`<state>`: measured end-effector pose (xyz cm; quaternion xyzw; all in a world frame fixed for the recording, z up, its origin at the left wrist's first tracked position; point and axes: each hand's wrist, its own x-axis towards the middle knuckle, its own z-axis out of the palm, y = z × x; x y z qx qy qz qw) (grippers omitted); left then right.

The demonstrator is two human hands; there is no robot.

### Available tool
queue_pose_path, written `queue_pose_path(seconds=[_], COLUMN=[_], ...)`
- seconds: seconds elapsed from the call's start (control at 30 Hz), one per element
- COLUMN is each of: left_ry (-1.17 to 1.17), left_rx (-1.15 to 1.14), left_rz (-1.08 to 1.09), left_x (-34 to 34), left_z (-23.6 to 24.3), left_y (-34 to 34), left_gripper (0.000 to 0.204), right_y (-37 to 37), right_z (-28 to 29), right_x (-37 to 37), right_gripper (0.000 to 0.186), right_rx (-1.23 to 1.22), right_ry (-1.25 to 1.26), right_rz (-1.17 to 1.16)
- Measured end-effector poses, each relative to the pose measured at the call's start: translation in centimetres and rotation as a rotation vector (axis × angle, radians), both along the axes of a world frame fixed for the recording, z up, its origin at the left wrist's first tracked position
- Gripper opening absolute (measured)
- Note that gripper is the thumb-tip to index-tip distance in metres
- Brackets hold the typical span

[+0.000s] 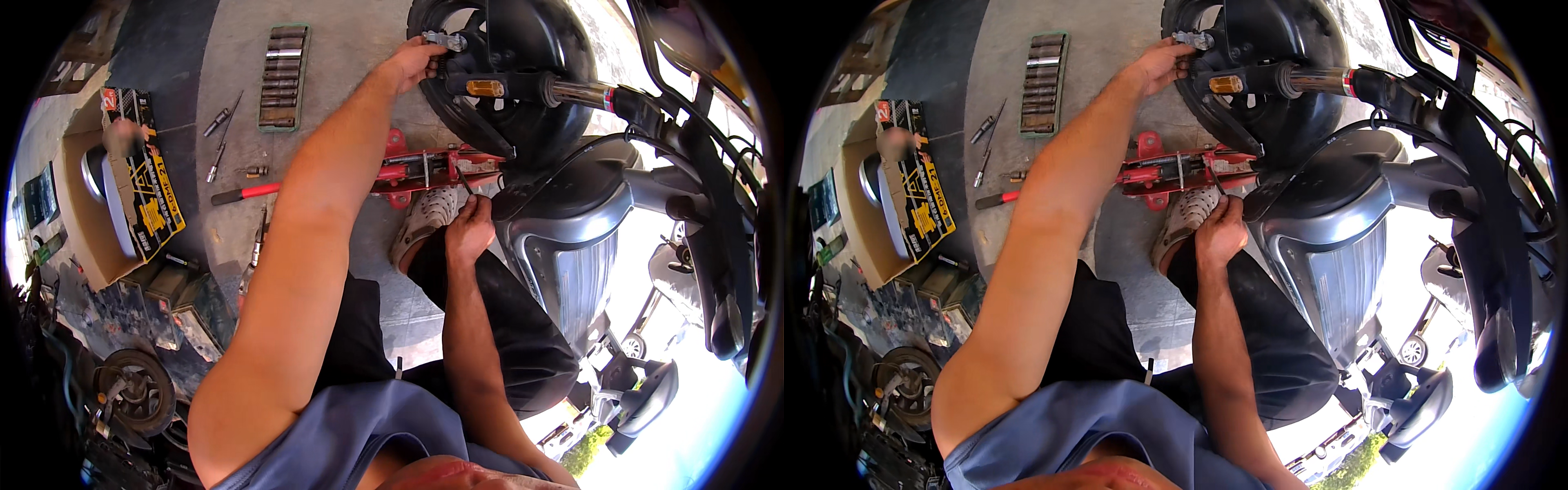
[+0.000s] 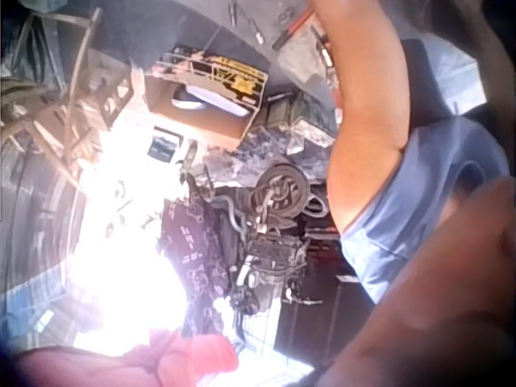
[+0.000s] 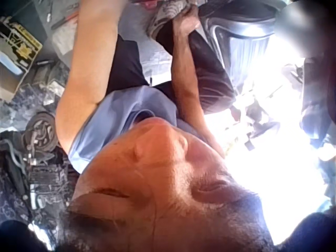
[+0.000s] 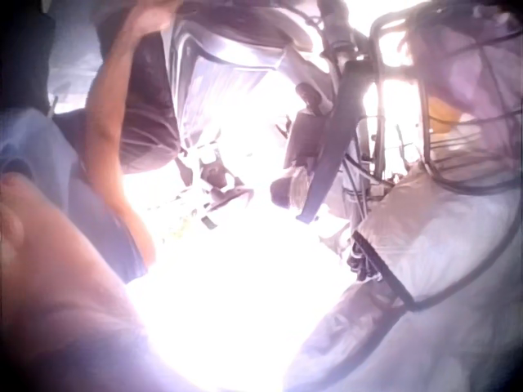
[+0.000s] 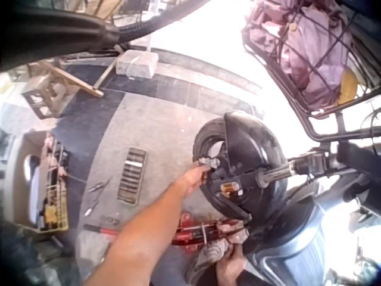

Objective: The person manipulates the front wheel components, works on the wiring and internal parts of a motorcycle, and adjusts the motorcycle jack.

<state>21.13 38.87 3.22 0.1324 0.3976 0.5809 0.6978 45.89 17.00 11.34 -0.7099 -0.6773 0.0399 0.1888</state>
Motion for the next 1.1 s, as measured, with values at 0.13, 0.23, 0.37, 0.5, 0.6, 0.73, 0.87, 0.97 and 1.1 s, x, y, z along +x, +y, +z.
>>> queue_pose_path(seconds=[0.13, 0.23, 0.37, 0.5, 0.6, 0.73, 0.87, 0.97, 1.1], left_ry=[0.219, 0.413, 1.024, 0.400, 0.044, -0.054, -0.188, -0.258, -0.259], left_rx=[-0.044, -0.064, -0.142, -0.287, -0.223, -0.200, -0.120, -0.105, -0.137], left_rz=[-0.025, 0.030, -0.015, 0.116, 0.163, 0.187, 0.124, 0.068, 0.039], left_x=[1.3, 1.8, 0.2, -2.6, -3.8, -2.0, -1.7, -1.7, -2.3], left_z=[0.2, -1.6, -5.3, -3.5, -0.6, 1.0, 1.3, 0.5, -0.3], left_y=[0.3, 0.8, -0.3, -1.9, -1.3, 0.3, 0.6, 1.6, 2.5], left_gripper=[0.017, 0.026, 0.037, 0.037, 0.032, 0.027, 0.022, 0.019, 0.023], right_y=[-1.8, -1.3, -0.8, -0.9, -1.1, -1.1, -1.0, -1.3, -1.3], right_z=[1.3, 1.3, 1.6, 2.4, 2.0, 2.1, 2.0, 1.8, 2.2], right_x=[0.1, -0.3, -0.7, -1.8, -2.3, -2.7, -2.7, -2.4, -2.8], right_gripper=[0.012, 0.011, 0.014, 0.018, 0.021, 0.024, 0.027, 0.029, 0.031], right_rx=[-0.080, -0.176, -0.285, -0.388, -0.391, -0.417, -0.430, -0.385, -0.408], right_ry=[0.121, 0.141, 0.263, 0.317, 0.355, 0.390, 0.435, 0.457, 0.465], right_rz=[0.175, 0.203, 0.184, 0.124, 0.177, 0.178, 0.219, 0.292, 0.294])
